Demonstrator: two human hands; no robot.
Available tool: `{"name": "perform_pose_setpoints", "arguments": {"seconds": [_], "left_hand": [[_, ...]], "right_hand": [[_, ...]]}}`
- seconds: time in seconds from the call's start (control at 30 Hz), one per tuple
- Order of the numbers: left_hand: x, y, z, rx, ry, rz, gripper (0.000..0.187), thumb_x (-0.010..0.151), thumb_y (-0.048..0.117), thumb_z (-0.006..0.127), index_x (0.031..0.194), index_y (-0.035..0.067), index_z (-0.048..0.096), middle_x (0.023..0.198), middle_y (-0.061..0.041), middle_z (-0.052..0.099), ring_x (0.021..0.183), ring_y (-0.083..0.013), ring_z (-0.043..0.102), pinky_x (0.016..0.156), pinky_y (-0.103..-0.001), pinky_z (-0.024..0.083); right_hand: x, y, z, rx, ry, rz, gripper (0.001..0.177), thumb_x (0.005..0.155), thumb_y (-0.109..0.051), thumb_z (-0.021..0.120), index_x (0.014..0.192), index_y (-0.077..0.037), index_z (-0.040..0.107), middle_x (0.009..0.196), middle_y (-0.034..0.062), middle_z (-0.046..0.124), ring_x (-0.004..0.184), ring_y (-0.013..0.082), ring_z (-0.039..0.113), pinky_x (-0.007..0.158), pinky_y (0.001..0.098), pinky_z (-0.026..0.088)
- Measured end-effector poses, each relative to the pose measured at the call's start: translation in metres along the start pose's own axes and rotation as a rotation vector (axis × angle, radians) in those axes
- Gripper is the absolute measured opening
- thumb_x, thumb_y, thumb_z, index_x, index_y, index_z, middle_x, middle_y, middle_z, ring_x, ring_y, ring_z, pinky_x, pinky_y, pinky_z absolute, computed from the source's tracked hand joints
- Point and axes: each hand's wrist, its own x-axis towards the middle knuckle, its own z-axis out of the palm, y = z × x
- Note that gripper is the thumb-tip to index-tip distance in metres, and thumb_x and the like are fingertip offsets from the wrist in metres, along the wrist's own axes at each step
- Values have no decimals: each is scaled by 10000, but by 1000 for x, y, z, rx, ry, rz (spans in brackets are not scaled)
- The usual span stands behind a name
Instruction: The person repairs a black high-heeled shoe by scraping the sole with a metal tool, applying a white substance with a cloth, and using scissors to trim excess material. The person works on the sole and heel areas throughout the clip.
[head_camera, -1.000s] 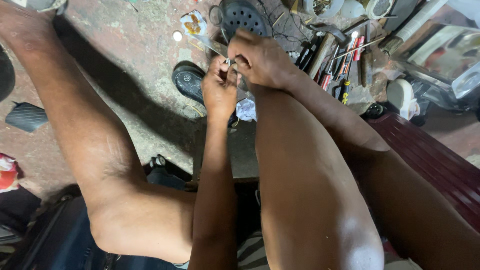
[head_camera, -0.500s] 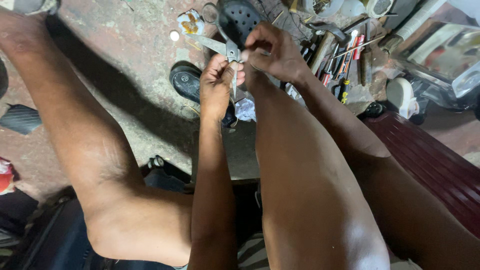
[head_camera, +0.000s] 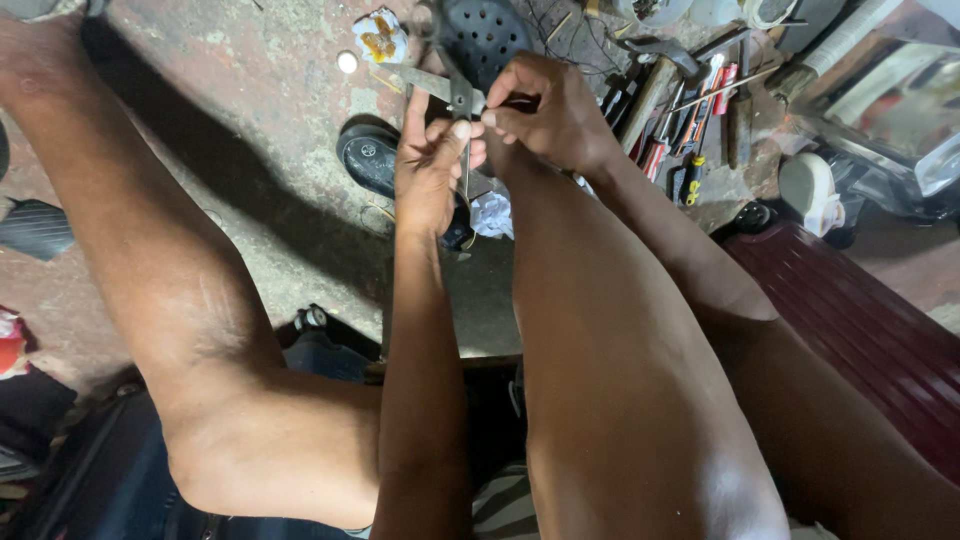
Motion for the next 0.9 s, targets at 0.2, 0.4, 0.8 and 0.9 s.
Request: {"name": "perform_pose_setpoints", "arguments": {"seconds": [0.2,0.4,0.8,0.9], "left_hand": [[2,3,-7,-102,-88,24,671,1028,32,649,1613,125,333,992,-97,748,808,-129,678,744,-275,592],[7,1,-6,96,-25,66,410,1033,20,660,1436,62,598,1003,-71,748,811,-110,678,736,-267,595],[12,0,-6,187,-20,48,369,1015,51,679,1379,69,625,959,-57,752,774,-95,678,723,-253,595],[11,0,-6,178,-16,52,362,1014,50,681,1373,66,629,950,-63,752,764,-97,678,712,-251,594]], "right_hand": [[-1,8,-14,44,36,-93,76,968,17,740,981,54,676,914,145,692,756,149,722,654,299,609],[-8,34,-34,62,136,-39,96,997,16,737,992,37,644,882,114,703,748,142,724,668,284,622],[-11,136,-31,428,479,-4,127,1014,51,721,1022,-17,614,851,74,703,738,130,704,678,270,596],[7,151,-23,460,540,-33,129,1006,58,719,1017,-21,617,856,67,700,730,124,699,668,277,607]]}}
